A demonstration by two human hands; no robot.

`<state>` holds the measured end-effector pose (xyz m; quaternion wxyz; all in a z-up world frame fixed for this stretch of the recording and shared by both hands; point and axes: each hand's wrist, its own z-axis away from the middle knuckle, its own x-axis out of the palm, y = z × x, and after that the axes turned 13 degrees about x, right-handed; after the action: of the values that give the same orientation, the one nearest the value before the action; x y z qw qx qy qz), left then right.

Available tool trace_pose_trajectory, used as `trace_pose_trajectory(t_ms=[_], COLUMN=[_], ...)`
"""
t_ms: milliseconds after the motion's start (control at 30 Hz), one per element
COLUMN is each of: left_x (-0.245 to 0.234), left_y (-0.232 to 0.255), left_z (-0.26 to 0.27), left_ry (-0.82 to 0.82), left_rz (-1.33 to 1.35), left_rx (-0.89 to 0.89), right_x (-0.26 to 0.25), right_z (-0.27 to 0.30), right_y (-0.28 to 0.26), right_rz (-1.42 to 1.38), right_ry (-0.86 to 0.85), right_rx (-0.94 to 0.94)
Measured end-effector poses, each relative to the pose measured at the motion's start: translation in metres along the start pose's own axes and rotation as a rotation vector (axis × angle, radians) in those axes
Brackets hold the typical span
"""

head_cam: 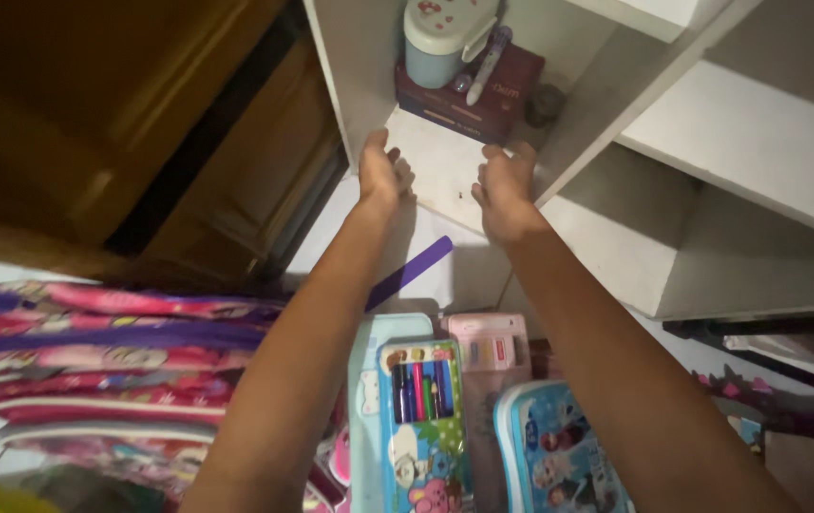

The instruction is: The person sits on a pink mat and organizes stationery items by placing them into a white shelving unit. They handle pencil cases, a small box, and other small containers, arranging them on the shelves.

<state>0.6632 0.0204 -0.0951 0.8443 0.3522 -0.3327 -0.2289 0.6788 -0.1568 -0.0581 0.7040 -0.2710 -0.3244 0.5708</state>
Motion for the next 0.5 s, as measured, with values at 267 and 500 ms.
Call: trace_pose_trajectory(t_ms=[267, 500], left_x=[0.028, 0.049], left_y=[0.009, -0.001], left_z=[-0.022, -0.066], left_ry=[-0.058, -0.181], left_rz=[0.052, 0.136], left_rx=[0.066, 0.368], right_x=[0.006, 0.034], right_z=[-0.070, -0.064], right_y=[0.009, -0.009], right_rz=[-0.172, 0.035], right_ry=[0.126, 0.466], right_rx=[-0.022, -0.314])
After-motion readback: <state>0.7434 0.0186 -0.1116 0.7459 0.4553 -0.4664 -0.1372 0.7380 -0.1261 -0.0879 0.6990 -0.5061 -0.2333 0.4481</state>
